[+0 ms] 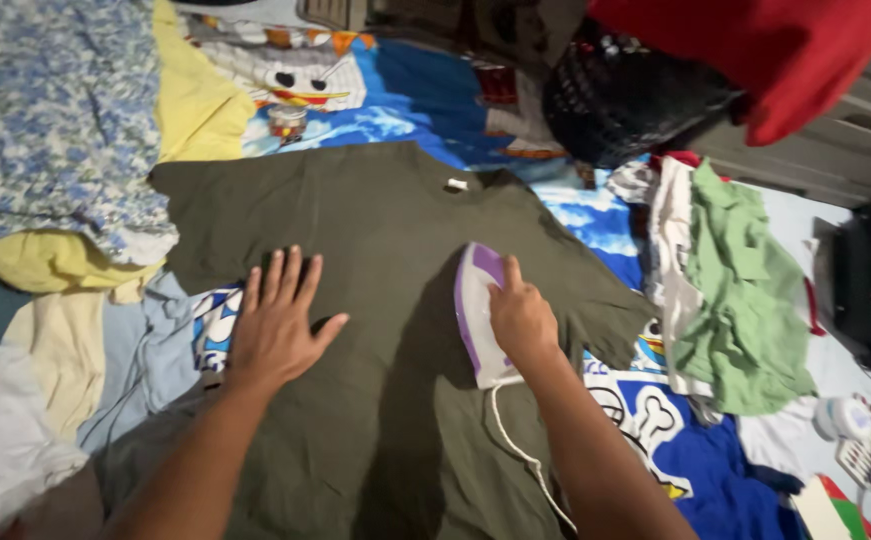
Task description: The person irons a green t-shirt on a bed using a purple iron. They smooth the fabric with their hands, then move the iron across the shirt's surface to remove wrinkles.
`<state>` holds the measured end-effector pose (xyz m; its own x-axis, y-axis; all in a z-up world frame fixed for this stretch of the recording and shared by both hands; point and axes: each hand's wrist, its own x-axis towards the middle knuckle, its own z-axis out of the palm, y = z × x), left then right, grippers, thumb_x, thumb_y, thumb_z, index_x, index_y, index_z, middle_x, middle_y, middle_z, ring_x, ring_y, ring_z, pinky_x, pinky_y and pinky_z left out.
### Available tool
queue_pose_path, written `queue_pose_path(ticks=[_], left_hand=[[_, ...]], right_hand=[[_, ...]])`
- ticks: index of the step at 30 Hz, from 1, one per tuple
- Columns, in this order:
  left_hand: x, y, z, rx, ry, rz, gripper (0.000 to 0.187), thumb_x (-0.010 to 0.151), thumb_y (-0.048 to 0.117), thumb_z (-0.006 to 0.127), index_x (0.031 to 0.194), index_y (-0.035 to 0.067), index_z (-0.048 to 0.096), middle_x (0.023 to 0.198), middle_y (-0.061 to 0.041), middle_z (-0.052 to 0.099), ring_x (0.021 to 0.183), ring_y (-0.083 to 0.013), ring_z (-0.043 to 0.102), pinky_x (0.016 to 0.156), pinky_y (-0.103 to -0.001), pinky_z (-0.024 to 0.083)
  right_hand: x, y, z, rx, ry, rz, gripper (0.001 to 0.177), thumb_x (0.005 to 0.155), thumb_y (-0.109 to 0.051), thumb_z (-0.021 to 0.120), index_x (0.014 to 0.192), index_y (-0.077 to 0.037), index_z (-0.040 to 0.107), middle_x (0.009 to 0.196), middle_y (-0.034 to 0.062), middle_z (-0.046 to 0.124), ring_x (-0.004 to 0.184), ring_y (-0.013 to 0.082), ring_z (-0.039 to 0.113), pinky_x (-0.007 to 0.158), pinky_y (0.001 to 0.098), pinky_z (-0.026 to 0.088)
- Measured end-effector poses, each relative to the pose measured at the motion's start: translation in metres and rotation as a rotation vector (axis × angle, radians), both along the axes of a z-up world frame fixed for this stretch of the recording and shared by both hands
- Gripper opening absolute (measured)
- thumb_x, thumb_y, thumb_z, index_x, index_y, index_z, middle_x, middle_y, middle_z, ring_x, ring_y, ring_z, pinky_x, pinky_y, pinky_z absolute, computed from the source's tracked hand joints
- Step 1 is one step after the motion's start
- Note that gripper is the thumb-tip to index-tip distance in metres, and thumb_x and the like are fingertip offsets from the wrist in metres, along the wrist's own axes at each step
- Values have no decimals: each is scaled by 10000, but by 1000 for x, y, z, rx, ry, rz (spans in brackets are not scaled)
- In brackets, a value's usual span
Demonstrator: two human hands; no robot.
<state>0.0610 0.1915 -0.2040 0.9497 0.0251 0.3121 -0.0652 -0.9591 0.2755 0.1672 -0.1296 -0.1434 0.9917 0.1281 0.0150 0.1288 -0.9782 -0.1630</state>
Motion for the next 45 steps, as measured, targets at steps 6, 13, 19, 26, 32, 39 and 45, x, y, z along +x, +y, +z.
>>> queue_pose_path(ticks=[6, 13, 19, 26, 32, 39, 45], left_hand=[[-10, 4, -2, 17, -3, 32, 800, 904, 556, 537, 1537, 84, 409, 1595, -219, 374, 1503, -362, 312, 1230, -497, 231], [-6, 2, 1, 44, 20, 43, 740, 884, 459, 577, 1517, 95, 459, 1579, -195, 425, 1492, -349, 355, 1223, -510, 263], [-5, 2, -2, 25, 6, 38, 696, 893, 412, 576, 1510, 103, 481, 1579, -185, 441, 1489, -348, 382, 1227, -518, 277], [-6, 2, -3, 16, 9, 38, 689, 891, 389, 577, 1514, 110, 483, 1580, -183, 441, 1488, -346, 383, 1224, -519, 281], [-2, 0, 1, 86, -3, 33, 691, 868, 399, 590, 1491, 108, 520, 1552, -199, 483, 1468, -364, 420, 1206, -540, 297], [71, -39, 40, 172, 11, 89, 433, 844, 385, 671, 1206, 154, 727, 1344, -116, 631, 1215, -326, 583, 1088, -558, 382], [224, -160, 36, -323, 11, -217, 192, 924, 182, 667, 1087, 128, 752, 1110, -111, 738, 1004, -360, 697, 852, -496, 550]], right_hand=[[17, -40, -4, -9, -32, -89, 581, 988, -360, 556, 1497, -135, 392, 1006, 301, 681, 922, 525, 668, 797, 614, 524], [108, -70, -24, -27, -90, -45, 515, 1002, -369, 568, 1422, -109, 424, 995, 308, 690, 914, 541, 667, 815, 612, 528], [160, -76, -15, -60, -48, -22, 520, 998, -367, 567, 1418, -96, 422, 966, 363, 675, 915, 563, 660, 814, 616, 523], [122, -90, -34, -55, -127, 32, 644, 988, -409, 577, 1504, -73, 389, 957, 379, 653, 869, 551, 656, 794, 600, 521], [57, -99, -28, 90, -38, 10, 652, 996, -413, 519, 1540, -76, 392, 1006, 315, 684, 927, 515, 665, 854, 588, 516], [142, -151, 10, 165, 93, -105, 560, 1122, -493, 554, 1161, 58, 642, 1060, 313, 700, 1023, 445, 693, 890, 474, 549], [200, -176, -50, 482, -107, -74, 201, 951, -159, 608, 1031, -91, 779, 910, 127, 794, 860, 241, 766, 796, 376, 585]])
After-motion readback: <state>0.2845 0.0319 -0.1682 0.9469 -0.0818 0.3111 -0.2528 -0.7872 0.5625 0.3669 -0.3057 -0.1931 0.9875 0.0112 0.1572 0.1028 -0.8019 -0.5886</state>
